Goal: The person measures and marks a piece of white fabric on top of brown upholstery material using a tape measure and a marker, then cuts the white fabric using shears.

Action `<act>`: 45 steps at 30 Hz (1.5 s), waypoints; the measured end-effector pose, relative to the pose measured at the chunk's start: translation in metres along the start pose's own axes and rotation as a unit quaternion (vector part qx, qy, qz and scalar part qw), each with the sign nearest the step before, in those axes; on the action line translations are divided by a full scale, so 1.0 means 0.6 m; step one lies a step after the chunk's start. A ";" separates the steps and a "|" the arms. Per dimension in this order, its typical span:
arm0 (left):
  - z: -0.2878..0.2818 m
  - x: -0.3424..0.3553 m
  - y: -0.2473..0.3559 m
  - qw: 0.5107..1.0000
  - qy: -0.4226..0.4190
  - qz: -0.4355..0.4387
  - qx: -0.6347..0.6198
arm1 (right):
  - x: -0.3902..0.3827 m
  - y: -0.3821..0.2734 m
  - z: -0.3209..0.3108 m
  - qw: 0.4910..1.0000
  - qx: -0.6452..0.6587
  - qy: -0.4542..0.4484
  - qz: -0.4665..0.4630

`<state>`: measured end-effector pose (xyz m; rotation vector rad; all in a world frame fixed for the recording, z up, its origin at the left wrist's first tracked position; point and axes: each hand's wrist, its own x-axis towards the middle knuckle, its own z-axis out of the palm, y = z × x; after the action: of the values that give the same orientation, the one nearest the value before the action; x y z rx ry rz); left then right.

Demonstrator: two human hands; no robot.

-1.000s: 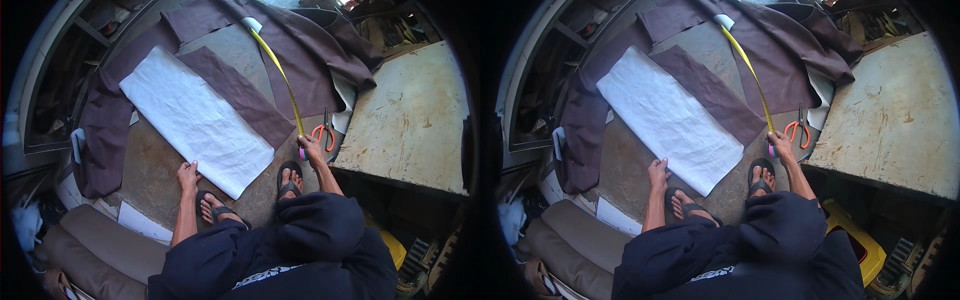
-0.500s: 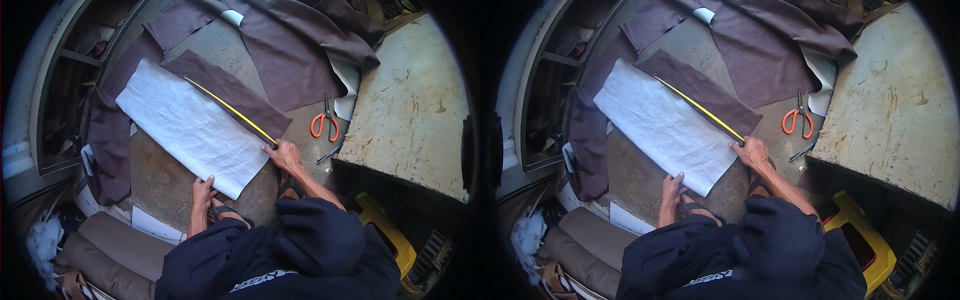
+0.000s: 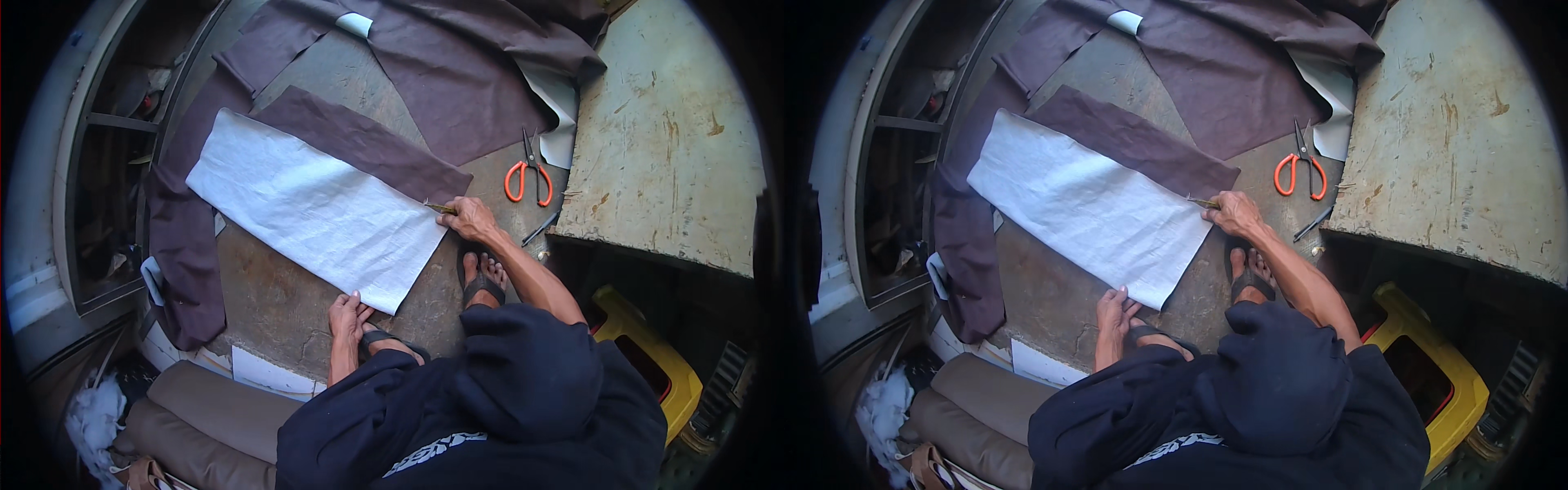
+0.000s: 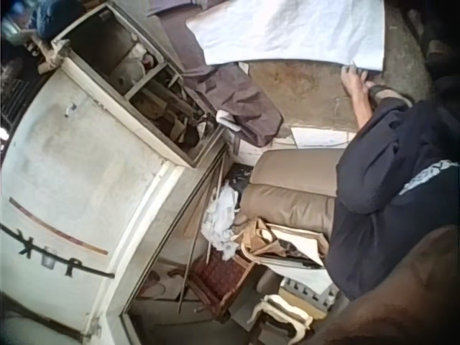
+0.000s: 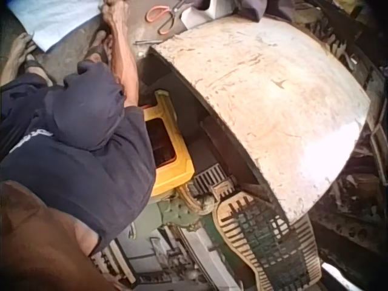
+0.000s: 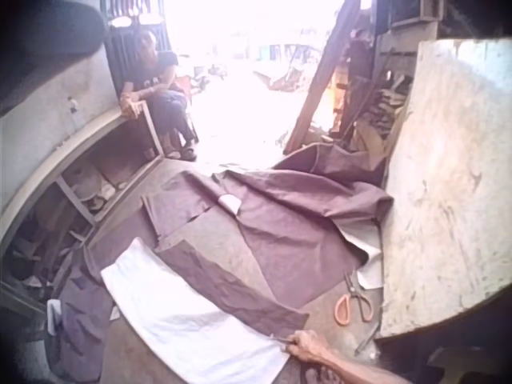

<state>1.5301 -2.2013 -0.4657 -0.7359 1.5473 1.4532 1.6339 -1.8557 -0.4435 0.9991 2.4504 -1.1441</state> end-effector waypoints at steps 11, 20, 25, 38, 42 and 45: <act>-0.009 0.002 -0.010 0.999 0.013 0.026 0.028 | -0.002 -0.021 0.007 0.996 -0.030 0.076 -0.021; 0.032 -0.047 -0.013 0.923 0.110 0.222 0.293 | -0.003 -0.025 0.015 0.996 -0.060 0.054 -0.038; 0.048 -0.082 -0.022 0.564 0.007 0.473 0.677 | -0.001 -0.021 0.008 0.994 -0.087 0.047 -0.049; 0.114 0.053 0.079 0.501 -0.046 0.567 0.653 | -0.061 -0.046 0.110 0.922 -0.225 0.045 -0.312; 0.145 0.129 0.169 0.529 -0.001 0.509 0.679 | -0.065 -0.050 0.096 0.921 -0.254 0.004 -0.295; 0.127 0.219 0.286 0.539 0.090 0.491 0.678 | -0.065 -0.065 0.090 0.927 -0.241 -0.018 -0.287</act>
<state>1.3360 -2.0837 -0.4970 1.1479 2.7174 0.2362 1.6328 -1.9326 -0.4378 0.1122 2.8667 -0.6033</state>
